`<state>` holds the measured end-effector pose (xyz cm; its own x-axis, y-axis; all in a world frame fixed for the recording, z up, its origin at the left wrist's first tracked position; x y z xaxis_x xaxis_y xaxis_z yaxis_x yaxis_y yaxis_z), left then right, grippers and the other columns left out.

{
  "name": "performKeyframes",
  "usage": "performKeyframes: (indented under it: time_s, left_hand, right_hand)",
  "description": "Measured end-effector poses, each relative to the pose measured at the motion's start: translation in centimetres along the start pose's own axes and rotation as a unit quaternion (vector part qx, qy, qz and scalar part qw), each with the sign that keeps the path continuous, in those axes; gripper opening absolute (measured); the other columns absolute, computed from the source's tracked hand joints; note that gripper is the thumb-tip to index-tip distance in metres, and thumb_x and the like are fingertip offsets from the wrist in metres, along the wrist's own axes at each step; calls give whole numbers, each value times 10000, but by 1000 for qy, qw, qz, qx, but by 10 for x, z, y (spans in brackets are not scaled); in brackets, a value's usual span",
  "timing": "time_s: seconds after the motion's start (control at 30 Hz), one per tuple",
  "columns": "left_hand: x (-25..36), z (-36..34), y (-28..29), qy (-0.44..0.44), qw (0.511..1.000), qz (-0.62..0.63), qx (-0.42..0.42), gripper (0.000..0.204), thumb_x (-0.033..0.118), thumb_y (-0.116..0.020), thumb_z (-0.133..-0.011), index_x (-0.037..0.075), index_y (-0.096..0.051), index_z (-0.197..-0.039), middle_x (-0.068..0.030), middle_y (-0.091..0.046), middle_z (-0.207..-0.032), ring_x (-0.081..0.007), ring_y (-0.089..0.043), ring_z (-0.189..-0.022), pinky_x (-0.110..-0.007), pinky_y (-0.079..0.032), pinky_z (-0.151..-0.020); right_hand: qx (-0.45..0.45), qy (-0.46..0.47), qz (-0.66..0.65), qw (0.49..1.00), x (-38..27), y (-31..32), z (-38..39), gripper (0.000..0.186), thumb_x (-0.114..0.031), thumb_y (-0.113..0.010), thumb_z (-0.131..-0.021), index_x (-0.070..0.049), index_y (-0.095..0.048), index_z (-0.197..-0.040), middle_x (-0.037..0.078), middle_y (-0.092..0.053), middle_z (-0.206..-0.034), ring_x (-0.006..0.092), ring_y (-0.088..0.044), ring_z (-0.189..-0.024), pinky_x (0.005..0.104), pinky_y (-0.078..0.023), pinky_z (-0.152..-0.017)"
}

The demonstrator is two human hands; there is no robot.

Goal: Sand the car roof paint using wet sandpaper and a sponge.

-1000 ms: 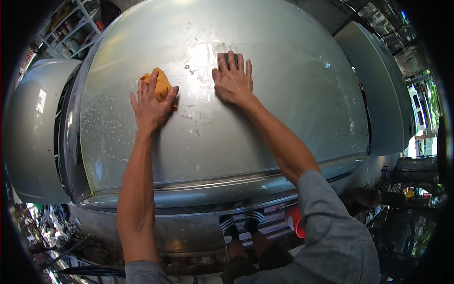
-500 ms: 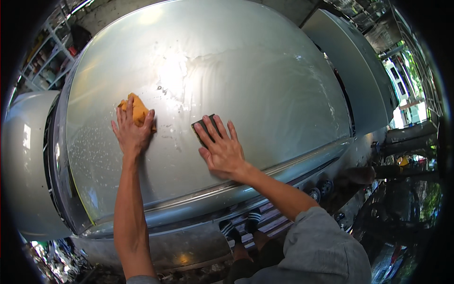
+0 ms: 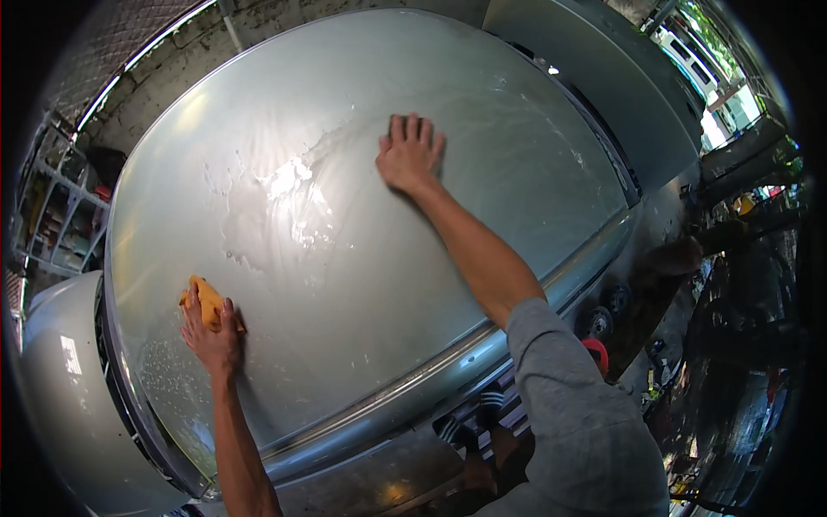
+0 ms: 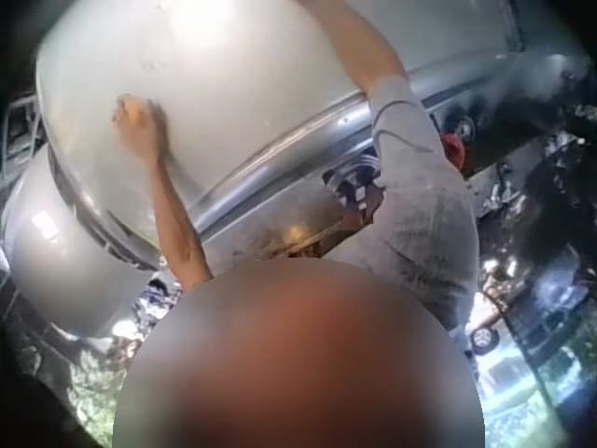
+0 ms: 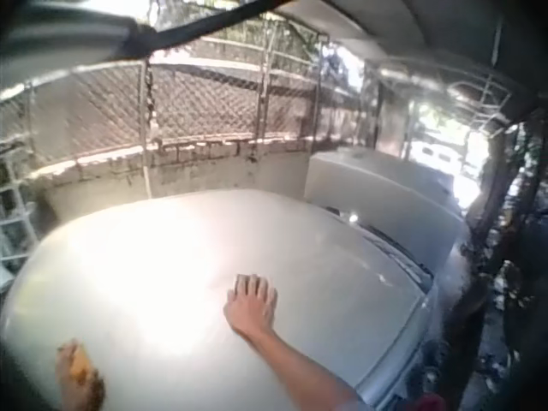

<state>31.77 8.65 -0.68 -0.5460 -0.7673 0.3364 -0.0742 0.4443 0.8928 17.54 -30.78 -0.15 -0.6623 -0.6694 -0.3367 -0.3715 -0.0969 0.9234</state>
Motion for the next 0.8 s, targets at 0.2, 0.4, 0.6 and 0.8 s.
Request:
performKeyframes:
  time_s: [0.2,0.4,0.6,0.8]
  left_hand:
    - [-10,1,14,7,1000,2,-4,694,520,-536,-902,213,-344,-1494,-98,-361,-1526,-374,-282,-1419,-573,-125,-1150]
    - [-2,1,4,-4,1000,8,-9,684,508,-510,-917,197,-334,-1500,-98,-345,-1537,-369,-285,-1419,-572,-133,-1145]
    - [-16,-1,14,-11,1000,8,-15,656,466,-477,-939,158,-333,-1501,-126,-357,-1527,-338,-301,-1413,-536,-127,-1150]
    - [-29,3,13,-8,999,38,-13,637,423,-494,-942,109,-370,-1483,-133,-383,-1511,-326,-318,-1403,-445,-209,-1140]
  right_hand:
    - [-79,110,-23,991,-64,-18,58,643,-400,-328,-988,-36,-230,-1508,219,-175,-1573,415,-120,-1455,578,-50,-1158]
    - [106,-147,4,983,96,25,-59,573,-366,-392,-966,-14,-343,-1415,226,-251,-1529,430,-178,-1416,586,-85,-1138]
    - [58,-50,-14,997,131,26,-74,622,-408,-388,-961,-21,-310,-1442,238,-233,-1534,443,-197,-1411,601,-101,-1134]
    - [56,-82,20,995,142,9,-70,671,-438,-377,-962,-2,-269,-1460,286,-214,-1524,505,-158,-1406,624,-78,-1131]
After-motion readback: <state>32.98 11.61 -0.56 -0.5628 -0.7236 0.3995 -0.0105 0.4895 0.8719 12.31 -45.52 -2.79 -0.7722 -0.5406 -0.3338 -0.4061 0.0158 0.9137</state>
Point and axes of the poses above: each hand's wrist, its own z-axis away from the middle knuckle, its own y-axis out of the back of the hand, x = y × z, the point moved 8 cm from there along -z, towards the middle knuckle
